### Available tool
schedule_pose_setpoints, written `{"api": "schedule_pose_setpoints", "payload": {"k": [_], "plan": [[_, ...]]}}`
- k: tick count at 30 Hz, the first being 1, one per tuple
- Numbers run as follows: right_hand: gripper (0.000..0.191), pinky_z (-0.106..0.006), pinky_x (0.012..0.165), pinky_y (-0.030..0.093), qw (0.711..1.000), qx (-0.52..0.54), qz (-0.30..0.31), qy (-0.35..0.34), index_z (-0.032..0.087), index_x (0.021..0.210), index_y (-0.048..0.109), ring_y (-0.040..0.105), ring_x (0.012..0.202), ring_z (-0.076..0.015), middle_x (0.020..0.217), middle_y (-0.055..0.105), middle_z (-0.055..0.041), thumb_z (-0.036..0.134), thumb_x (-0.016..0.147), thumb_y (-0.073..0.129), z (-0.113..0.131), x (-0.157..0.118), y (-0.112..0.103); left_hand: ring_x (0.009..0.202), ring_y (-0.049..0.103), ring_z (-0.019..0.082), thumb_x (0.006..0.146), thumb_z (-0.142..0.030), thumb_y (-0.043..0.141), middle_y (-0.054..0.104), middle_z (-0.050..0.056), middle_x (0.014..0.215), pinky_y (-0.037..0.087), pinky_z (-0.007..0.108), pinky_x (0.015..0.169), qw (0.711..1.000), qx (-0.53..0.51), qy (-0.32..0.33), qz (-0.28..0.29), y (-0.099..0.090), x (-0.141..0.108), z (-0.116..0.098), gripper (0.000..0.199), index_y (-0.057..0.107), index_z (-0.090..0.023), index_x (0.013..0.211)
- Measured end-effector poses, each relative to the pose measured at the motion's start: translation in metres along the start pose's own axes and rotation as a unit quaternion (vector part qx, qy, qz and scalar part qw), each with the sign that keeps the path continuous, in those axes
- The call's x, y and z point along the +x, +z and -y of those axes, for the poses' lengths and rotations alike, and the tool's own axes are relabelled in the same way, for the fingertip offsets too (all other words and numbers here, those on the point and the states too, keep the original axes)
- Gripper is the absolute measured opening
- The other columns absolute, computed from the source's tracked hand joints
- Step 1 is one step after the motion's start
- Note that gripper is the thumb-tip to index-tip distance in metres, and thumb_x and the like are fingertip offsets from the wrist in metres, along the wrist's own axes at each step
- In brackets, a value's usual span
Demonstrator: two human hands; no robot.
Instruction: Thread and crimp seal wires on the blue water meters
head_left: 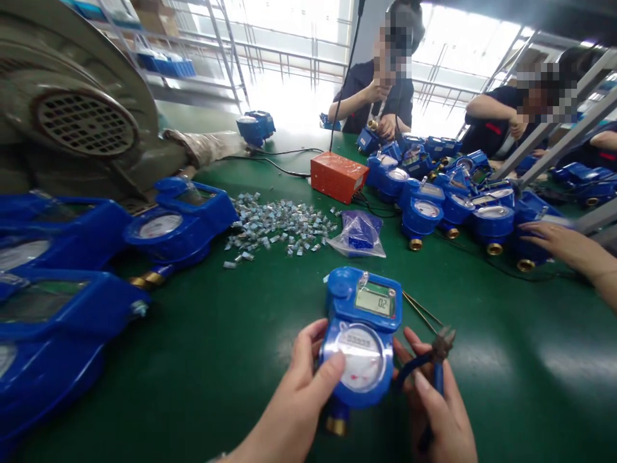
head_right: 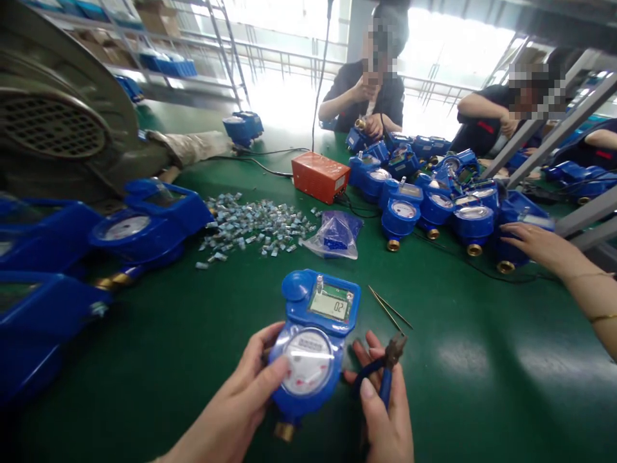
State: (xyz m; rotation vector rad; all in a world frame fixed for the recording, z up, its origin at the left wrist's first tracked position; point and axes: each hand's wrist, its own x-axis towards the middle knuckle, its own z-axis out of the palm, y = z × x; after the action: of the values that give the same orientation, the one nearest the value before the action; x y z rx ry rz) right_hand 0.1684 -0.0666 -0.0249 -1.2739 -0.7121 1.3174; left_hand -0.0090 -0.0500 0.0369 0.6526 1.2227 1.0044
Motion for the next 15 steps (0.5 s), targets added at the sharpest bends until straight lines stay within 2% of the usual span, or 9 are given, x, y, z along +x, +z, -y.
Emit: {"api": "schedule_pose_setpoints", "payload": {"k": [4,7,9,12,14,15], "plan": [[0.043,-0.041,0.089,0.049,0.999,-0.028,-0.022,-0.011,0.022,0.118,0.048,0.055,0.114,-0.028,0.128,0.054,-0.0125,0.045,0.082,0.053,0.014,0.001,0.004,0.117,0.051,0.025,0.08,-0.029,0.065,0.055,0.013,0.122,0.044,0.041,0.099,0.987,-0.131,-0.064,0.069,0.02,-0.017,0.02,0.057,0.028,-0.022,0.123],[0.04,-0.043,0.087,0.048,0.995,-0.091,-0.029,-0.031,0.021,0.114,0.05,0.058,0.107,-0.0277,0.118,0.058,-0.012,0.046,0.082,0.053,0.029,0.01,0.002,0.113,0.054,0.026,0.077,-0.031,0.07,0.053,0.014,0.122,0.042,0.043,0.101,0.982,-0.165,-0.054,0.071,0.023,-0.015,0.027,0.06,0.028,-0.021,0.119],[0.039,-0.045,0.088,0.046,0.985,-0.141,-0.061,-0.079,0.02,0.113,0.049,0.058,0.104,-0.027,0.116,0.058,-0.0123,0.045,0.084,0.052,0.035,0.01,0.001,0.109,0.056,0.026,0.078,-0.035,0.07,0.051,0.016,0.123,0.041,0.046,0.101,0.984,-0.161,-0.054,0.054,0.017,-0.01,0.03,0.063,0.025,-0.021,0.12],[0.038,-0.047,0.088,0.043,0.952,-0.202,-0.117,-0.198,0.018,0.112,0.047,0.057,0.099,-0.0265,0.114,0.055,-0.0144,0.042,0.084,0.052,0.031,0.001,-0.001,0.11,0.055,0.027,0.076,-0.039,0.071,0.04,0.017,0.132,0.042,0.048,0.099,0.997,-0.065,-0.027,-0.021,0.001,0.002,0.026,0.072,0.02,-0.024,0.124],[0.038,-0.049,0.088,0.041,0.929,-0.226,-0.115,-0.269,0.017,0.111,0.046,0.056,0.1,-0.0284,0.115,0.053,-0.0162,0.04,0.082,0.054,0.021,-0.007,-0.003,0.121,0.044,0.03,0.069,-0.04,0.076,0.024,0.017,0.141,0.044,0.047,0.097,0.996,0.05,0.046,-0.061,-0.013,0.014,0.017,0.085,0.017,-0.026,0.13],[0.038,-0.051,0.09,0.039,0.917,-0.243,-0.105,-0.299,0.018,0.11,0.046,0.053,0.104,-0.0302,0.116,0.052,-0.0168,0.039,0.081,0.055,0.015,-0.01,-0.003,0.127,0.037,0.032,0.066,-0.039,0.078,0.017,0.016,0.145,0.044,0.047,0.097,0.987,0.115,0.093,-0.054,-0.019,0.02,0.011,0.09,0.019,-0.027,0.132]]}}
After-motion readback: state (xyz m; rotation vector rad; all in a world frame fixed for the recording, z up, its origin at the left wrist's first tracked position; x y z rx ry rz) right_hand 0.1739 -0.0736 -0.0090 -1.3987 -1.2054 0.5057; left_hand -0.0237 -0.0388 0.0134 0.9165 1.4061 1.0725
